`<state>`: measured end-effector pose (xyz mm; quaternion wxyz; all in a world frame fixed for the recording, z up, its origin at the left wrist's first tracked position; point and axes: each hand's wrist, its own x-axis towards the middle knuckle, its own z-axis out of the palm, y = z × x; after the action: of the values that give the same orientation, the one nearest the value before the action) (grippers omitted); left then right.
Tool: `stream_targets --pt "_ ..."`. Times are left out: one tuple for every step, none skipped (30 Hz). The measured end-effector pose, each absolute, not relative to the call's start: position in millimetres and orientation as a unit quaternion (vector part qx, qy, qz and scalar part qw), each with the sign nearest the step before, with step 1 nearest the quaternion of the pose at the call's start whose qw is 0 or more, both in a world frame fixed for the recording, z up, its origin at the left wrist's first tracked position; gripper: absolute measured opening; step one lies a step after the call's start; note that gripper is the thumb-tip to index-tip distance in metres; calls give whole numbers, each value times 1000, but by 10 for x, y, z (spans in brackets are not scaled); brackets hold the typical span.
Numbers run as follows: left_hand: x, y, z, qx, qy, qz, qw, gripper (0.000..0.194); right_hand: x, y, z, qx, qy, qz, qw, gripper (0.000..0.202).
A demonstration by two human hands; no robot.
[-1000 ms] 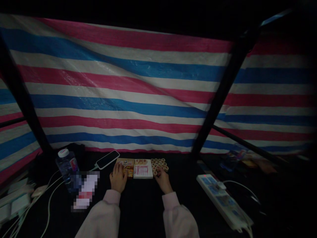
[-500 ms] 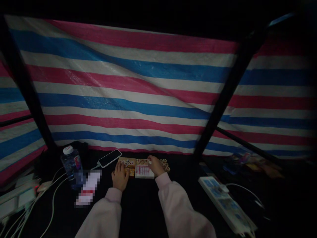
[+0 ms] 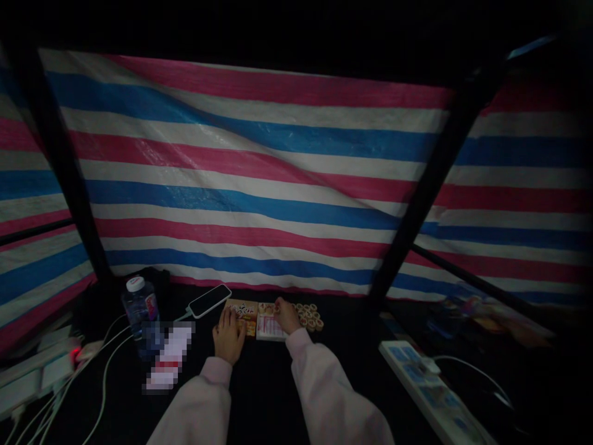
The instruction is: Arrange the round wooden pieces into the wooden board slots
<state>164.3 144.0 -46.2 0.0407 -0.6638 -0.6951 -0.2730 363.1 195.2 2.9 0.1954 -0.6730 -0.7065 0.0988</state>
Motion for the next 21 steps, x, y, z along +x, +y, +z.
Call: stream_targets --pt "1643 1435 -453 -664 -695 -272 37 48 3632 1954 23 -671 -707 100 199 20" --pt "1643 1430 -443 -664 -695 -272 34 48 3638 1954 21 -668 -708 101 205 18" --pt "1643 1425 -434 -665 -695 -271 31 49 3649 1952 24 -663 -709 103 217 17" --pt "1642 1421 -426 -666 -694 -271 30 49 3667 1944 31 -657 -708 105 235 16" --pt "1642 1417 -419 -666 -694 -272 31 49 3694 1930 41 -650 -705 109 262 16" --pt "1642 1415 -415 -665 -694 -272 33 49 3731 1909 54 -640 -701 112 294 16" --pt "1642 1414 -412 -665 -695 -272 35 49 3778 1879 69 -631 -693 117 328 16" --pt "1641 1414 -413 -666 -695 -270 36 49 3833 1840 83 -627 -681 121 359 17" --pt "1639 1416 -416 -666 -695 -267 35 49 3895 1793 95 -628 -666 125 382 17" --pt "1637 1419 -423 -667 -696 -263 34 49 3964 1737 104 -634 -649 128 400 18" --pt "1635 1423 -432 -667 -698 -260 32 49 4035 1676 107 -642 -632 131 413 19" --pt "1633 1427 -442 -666 -699 -258 32 49 4108 1610 103 -650 -616 134 424 20" --pt "1631 1432 -453 -666 -701 -255 32 49 4180 1543 92 -654 -603 137 435 22" --pt "1629 1435 -462 -665 -702 -254 34 49 4250 1477 75 -654 -594 140 447 23" --pt "1628 1438 -470 -665 -702 -253 35 49 4314 1415 51 -652 -587 143 458 24" --pt "1628 1441 -474 -665 -701 -254 36 49 4372 1358 23 -648 -582 146 468 25" --pt "1628 1442 -476 -666 -700 -255 37 49 4422 1309 -8 -646 -579 150 475 24" --pt "1628 1442 -474 -666 -700 -256 36 49 4463 1268 -39 -644 -575 154 479 23" --pt "1628 1442 -470 -665 -700 -258 36 50 4495 1235 -69 -644 -574 159 480 21" --pt "1629 1441 -464 -664 -701 -258 34 50 4516 1212 -97 -644 -574 166 478 20" --pt "1629 1439 -459 -664 -701 -258 32 50 4528 1197 -121 -644 -574 171 475 19"
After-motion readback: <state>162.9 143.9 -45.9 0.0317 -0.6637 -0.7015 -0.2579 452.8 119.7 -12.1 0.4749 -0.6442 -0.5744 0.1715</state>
